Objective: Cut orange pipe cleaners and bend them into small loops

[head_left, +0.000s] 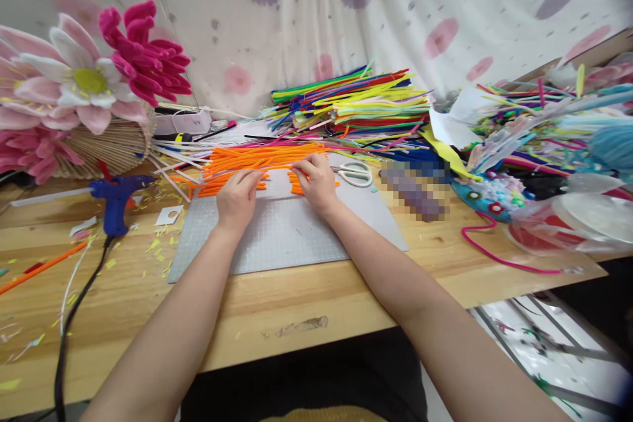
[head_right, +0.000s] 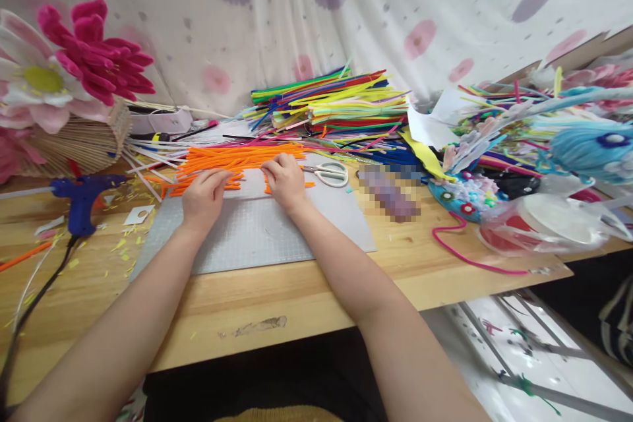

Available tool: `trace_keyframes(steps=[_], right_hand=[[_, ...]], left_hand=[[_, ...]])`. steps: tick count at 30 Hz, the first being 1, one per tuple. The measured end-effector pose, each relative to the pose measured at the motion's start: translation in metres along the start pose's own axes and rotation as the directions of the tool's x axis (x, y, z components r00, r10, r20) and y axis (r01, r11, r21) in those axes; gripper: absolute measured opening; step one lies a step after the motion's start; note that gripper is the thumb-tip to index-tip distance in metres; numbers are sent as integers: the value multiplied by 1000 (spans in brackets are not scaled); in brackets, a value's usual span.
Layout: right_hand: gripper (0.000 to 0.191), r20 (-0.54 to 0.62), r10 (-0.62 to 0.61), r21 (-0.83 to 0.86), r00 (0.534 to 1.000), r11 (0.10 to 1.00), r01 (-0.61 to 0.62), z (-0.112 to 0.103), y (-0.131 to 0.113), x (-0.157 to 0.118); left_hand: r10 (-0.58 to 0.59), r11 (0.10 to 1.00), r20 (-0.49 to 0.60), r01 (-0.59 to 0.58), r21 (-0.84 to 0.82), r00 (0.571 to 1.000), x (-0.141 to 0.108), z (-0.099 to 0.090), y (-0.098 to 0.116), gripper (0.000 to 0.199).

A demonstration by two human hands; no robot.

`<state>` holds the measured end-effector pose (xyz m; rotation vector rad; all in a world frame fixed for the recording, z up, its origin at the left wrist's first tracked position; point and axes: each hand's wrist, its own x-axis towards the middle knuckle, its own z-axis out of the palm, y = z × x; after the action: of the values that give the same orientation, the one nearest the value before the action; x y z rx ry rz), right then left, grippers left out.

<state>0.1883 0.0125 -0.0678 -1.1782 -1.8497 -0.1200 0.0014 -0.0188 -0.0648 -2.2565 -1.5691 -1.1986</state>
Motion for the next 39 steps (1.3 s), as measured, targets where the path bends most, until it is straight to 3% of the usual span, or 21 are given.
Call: trace_keyframes(steps=[10, 13, 15, 18, 21, 24, 27, 31, 39], right_hand=[[15, -70, 163, 205, 984, 968, -146, 2, 0, -2], [16, -22, 195, 237, 981, 954, -184, 3, -3, -3], [16, 57, 212, 295, 975, 930, -220, 5, -6, -4], [16, 191, 270, 437, 944, 838, -328, 11, -12, -6], [19, 328, 321, 578, 888, 676, -458, 17, -14, -7], [20, 410, 301, 647, 861, 570, -507, 20, -12, -7], [16, 441, 280, 649, 853, 557, -518, 18, -12, -5], [11, 437, 284, 609, 853, 605, -513, 14, -17, -4], [11, 455, 295, 576, 840, 622, -530, 14, -18, -3]], left_hand=[[-301, 954, 52, 300, 20, 952, 2, -6, -4, 26], [-386, 910, 99, 397, -121, 917, 0, 0, -4, 23], [-479, 794, 177, 510, -330, 860, -2, 6, -1, 23], [-576, 451, 356, 649, -613, 736, -3, 13, 9, 23], [-591, 204, 487, 703, -681, 643, -2, 14, 22, 21], [-545, 77, 616, 765, -639, 569, -1, 10, 32, 18], [-500, 25, 694, 809, -587, 518, -1, 6, 36, 13], [-491, -4, 718, 823, -569, 494, 1, 4, 35, 9], [-463, -5, 729, 822, -570, 503, 1, 5, 35, 13]])
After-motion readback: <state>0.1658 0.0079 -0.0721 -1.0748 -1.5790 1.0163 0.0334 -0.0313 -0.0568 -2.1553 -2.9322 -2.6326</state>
